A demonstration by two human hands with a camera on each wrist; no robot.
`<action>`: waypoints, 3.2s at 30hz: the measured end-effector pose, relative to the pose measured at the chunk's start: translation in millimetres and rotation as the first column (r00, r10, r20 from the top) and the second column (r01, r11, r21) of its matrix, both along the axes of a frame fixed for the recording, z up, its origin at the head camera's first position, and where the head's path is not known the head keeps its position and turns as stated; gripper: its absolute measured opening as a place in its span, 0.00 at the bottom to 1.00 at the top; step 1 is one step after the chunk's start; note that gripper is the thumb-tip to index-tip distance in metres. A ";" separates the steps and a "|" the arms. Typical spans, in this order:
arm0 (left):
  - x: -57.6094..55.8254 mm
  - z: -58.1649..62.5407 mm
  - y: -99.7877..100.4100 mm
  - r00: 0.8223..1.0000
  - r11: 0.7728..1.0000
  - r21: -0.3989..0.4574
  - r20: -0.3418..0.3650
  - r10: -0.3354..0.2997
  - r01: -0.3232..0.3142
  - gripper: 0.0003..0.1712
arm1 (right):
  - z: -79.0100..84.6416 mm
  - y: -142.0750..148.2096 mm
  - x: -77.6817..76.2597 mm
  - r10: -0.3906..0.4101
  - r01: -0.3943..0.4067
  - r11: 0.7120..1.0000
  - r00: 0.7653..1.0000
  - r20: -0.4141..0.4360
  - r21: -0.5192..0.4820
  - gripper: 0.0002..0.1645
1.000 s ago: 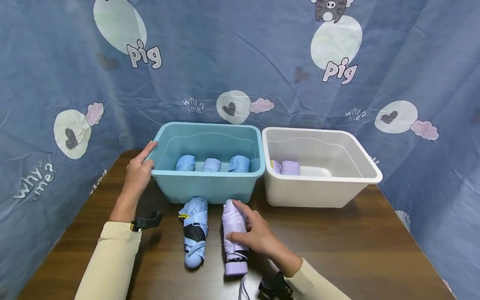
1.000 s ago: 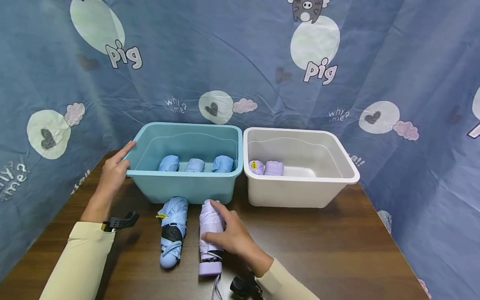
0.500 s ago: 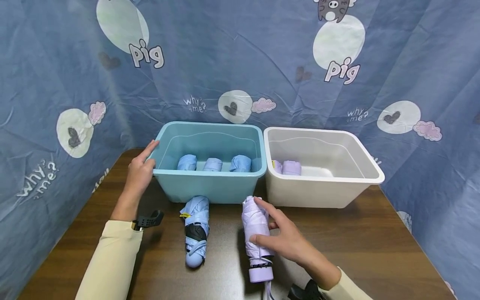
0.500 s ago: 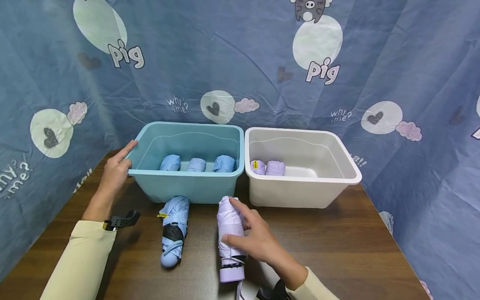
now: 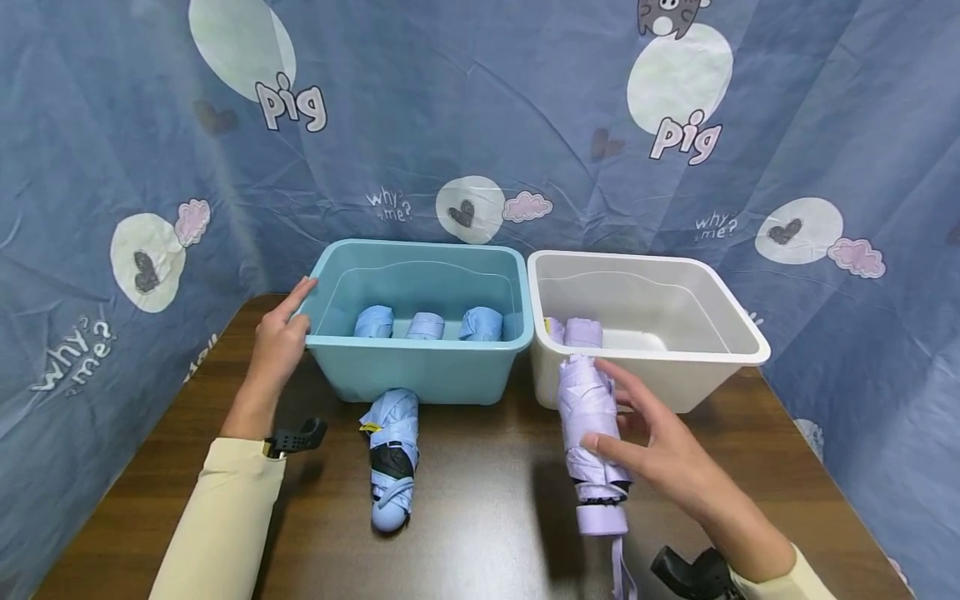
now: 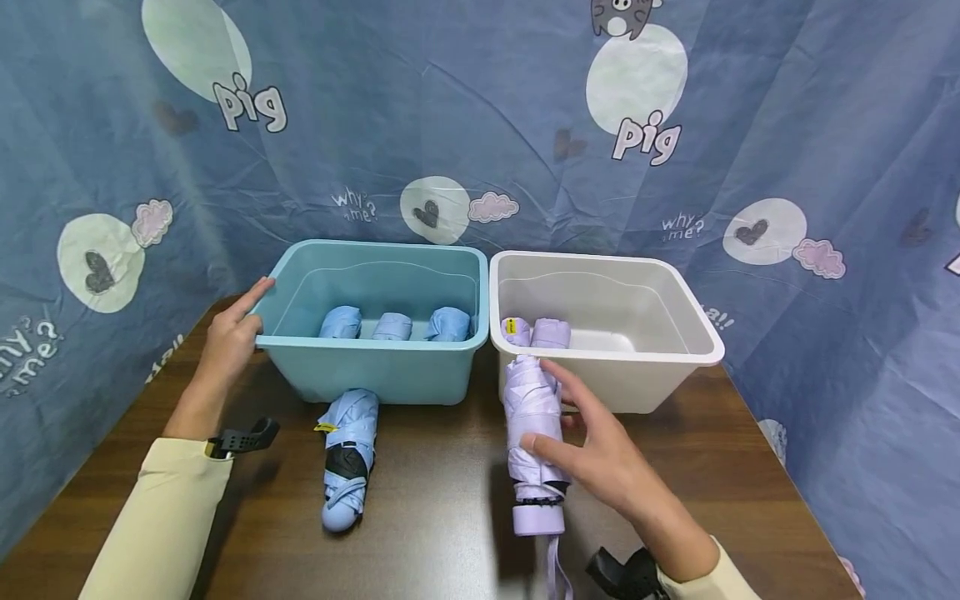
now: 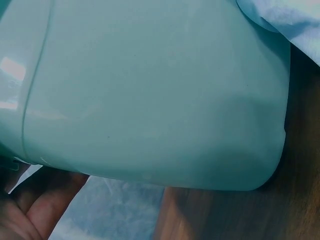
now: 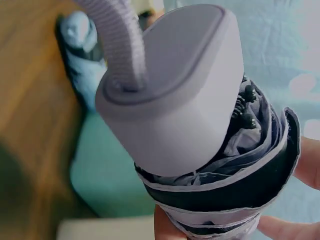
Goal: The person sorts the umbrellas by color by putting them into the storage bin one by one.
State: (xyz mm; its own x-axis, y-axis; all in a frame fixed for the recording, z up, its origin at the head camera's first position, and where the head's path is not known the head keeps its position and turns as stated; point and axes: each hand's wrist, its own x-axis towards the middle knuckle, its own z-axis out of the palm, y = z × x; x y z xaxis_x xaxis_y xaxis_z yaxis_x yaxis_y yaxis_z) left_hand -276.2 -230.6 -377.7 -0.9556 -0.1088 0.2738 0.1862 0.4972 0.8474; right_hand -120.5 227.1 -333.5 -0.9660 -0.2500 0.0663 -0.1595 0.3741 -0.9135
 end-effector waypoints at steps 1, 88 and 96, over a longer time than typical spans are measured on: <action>-0.1 -0.7 0.4 1.000 1.000 -0.002 -0.003 -0.001 0.001 0.35 | 4.2 5.1 -0.2 -0.007 0.007 1.000 1.000 -0.004 0.000 0.49; -1.5 1.3 -0.3 1.000 0.999 0.037 -0.007 -0.003 0.003 0.35 | 3.2 108.9 -184.7 -0.307 0.233 0.945 0.878 0.369 0.231 0.43; -1.1 2.8 1.1 1.000 1.000 0.025 -0.018 0.000 0.000 0.35 | 3.4 109.0 -180.7 -0.328 0.277 0.941 0.890 0.316 0.196 0.41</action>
State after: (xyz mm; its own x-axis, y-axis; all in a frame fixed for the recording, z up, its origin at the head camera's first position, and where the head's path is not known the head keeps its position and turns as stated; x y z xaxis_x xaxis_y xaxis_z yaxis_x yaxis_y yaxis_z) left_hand -277.3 -229.5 -375.0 -0.9505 -0.1156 0.2884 0.2018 0.4761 0.8559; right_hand -301.1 336.1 -330.1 -0.9533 0.0763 -0.2924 0.2918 0.4833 -0.8254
